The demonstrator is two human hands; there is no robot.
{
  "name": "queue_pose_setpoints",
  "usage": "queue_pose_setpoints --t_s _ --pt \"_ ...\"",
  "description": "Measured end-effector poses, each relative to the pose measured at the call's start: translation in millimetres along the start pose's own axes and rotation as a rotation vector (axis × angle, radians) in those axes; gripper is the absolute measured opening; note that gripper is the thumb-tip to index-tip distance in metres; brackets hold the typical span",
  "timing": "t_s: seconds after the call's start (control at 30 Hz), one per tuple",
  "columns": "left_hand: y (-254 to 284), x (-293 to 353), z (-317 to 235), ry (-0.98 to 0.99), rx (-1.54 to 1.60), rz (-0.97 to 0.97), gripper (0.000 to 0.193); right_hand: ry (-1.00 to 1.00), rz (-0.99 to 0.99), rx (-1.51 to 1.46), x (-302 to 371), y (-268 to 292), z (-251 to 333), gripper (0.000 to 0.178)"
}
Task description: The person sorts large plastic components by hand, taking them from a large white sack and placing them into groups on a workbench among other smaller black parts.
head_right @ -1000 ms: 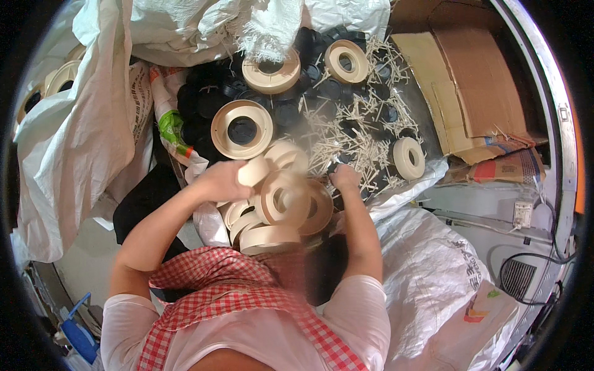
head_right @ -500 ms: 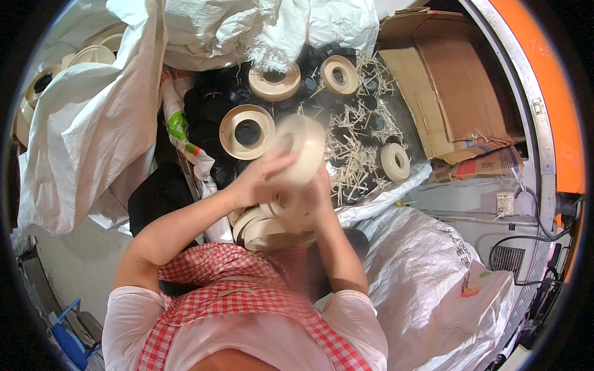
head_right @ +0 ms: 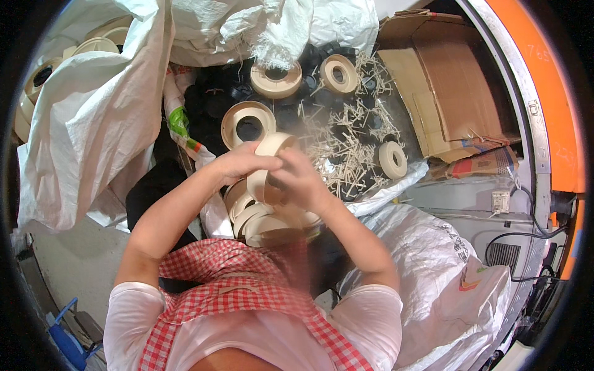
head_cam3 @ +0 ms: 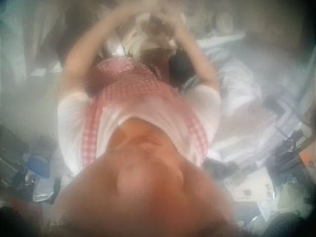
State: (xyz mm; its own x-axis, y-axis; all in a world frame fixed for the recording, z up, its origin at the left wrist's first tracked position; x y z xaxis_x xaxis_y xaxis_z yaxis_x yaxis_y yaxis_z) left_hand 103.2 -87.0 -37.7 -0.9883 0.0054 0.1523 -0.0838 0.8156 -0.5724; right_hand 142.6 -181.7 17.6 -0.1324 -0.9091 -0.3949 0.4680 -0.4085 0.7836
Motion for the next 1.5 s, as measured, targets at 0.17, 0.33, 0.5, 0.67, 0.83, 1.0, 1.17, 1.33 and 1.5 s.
queue_pose_setpoints --t_s 0.17,0.33,0.5,0.67,0.83,1.0,1.17,1.33,1.5 --pt "-2 -1 4 -0.063 -0.127 -0.055 0.053 -0.482 -0.012 -0.354 19 -10 -40 0.061" --pt "-1 -3 1 -0.148 -0.413 -0.046 0.055 -0.970 0.005 -0.831 44 -33 -83 0.081" --pt "-10 -2 -2 -0.138 -0.166 -0.079 0.054 -0.900 0.163 -0.864 38 -36 -66 0.082" --pt "4 -6 2 -0.251 -0.509 -0.153 0.053 -1.343 0.179 -1.178 31 -36 -61 0.082" --pt "1 -5 -5 -0.281 -0.561 -0.170 0.052 -0.794 0.149 -1.016 17 -24 -54 0.089" --pt "4 -6 1 -0.246 -0.506 -0.193 0.046 -0.568 0.098 -0.467 3 -19 -51 0.085" --pt "2 -5 -4 -0.191 -0.392 -0.144 0.040 -0.510 0.070 -0.343 18 -23 -51 0.082" --pt "12 -11 16 -0.144 -0.187 -0.139 0.039 -0.195 0.096 0.048 20 -25 -38 0.071" --pt "4 -8 3 -0.272 -0.387 -0.122 0.045 -1.010 0.334 -0.999 36 -52 -75 0.077"
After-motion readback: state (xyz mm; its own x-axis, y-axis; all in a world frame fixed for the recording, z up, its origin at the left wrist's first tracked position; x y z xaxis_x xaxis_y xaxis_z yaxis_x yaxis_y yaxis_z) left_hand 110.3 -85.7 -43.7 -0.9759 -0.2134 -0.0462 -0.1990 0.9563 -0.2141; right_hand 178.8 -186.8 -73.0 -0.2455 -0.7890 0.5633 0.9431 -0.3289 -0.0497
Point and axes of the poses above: each hand's wrist, its own x-axis away from the middle knuckle, its own y-axis out of the back of the hand, z = x × y, the point moved 7 cm from there along -x, towards the middle knuckle, and after that the axes turned 10 degrees about -y, right-handed, at the moved point
